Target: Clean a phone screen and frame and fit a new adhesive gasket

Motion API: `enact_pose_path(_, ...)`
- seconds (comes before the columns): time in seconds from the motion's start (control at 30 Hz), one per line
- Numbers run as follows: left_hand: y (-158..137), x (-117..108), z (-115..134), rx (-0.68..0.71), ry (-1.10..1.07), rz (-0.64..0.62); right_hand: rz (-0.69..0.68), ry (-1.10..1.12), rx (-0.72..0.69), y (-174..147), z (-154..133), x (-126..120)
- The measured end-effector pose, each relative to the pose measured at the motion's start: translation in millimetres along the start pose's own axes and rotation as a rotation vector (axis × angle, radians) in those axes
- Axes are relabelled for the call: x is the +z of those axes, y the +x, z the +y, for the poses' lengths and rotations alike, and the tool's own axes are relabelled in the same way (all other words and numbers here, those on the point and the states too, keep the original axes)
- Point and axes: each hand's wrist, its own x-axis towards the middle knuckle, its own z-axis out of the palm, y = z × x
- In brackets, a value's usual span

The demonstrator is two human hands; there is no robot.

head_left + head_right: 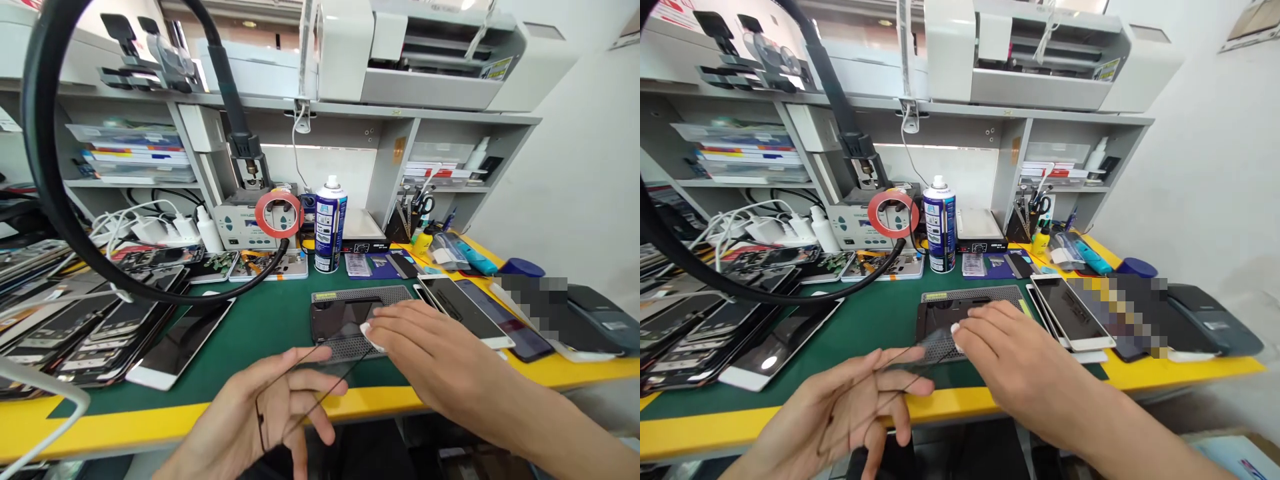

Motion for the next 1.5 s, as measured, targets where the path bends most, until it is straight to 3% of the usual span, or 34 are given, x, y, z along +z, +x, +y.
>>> enact_pose_path(0.1,-9,5,11,0.089,0.253,0.044,-0.193,0.101,0.070,6,-3,-19)
enact_pose_path(0.2,-15,12,16,0.081,0.428,-0.011,-0.335,0.207,0.067,18,-4,-31)
enact_pose_path(0.33,-12,16,15,0.038,0.504,-0.044,-0.397,0.418,0.156,43,0,-27)
enact_pose_path(0.5,-5,7,23,0.002,0.239,-0.098,-0.346,0.714,0.343,68,14,-17)
enact_pose_path(0.6,-2,0,37,-0.015,0.102,-0.155,-0.185,0.778,0.513,75,21,-8)
enact_pose_path(0.7,7,-6,53,-0.024,0.011,-0.202,0.154,0.544,0.550,75,20,14)
enact_pose_path(0.77,17,-10,60,-0.017,-0.029,-0.243,0.330,0.282,0.351,72,14,34)
enact_pose_path(0.83,27,-15,64,-0.012,-0.065,-0.286,0.335,0.077,0.117,68,6,52)
enact_pose_path(0.9,36,-21,65,-0.004,-0.089,-0.318,0.295,-0.048,0.049,65,-1,64)
enact_pose_path(1.1,41,-30,62,0.040,-0.105,-0.323,0.127,0.008,0.121,61,-10,73)
enact_pose_path(1.27,36,-29,60,0.018,-0.070,-0.318,0.329,0.297,0.236,67,2,72)
enact_pose_path(1.33,33,-28,60,0.005,-0.051,-0.297,0.282,0.450,0.341,71,8,67)
enact_pose_path(1.5,30,-27,61,-0.094,-0.016,-0.281,-0.093,0.792,0.557,79,19,46)
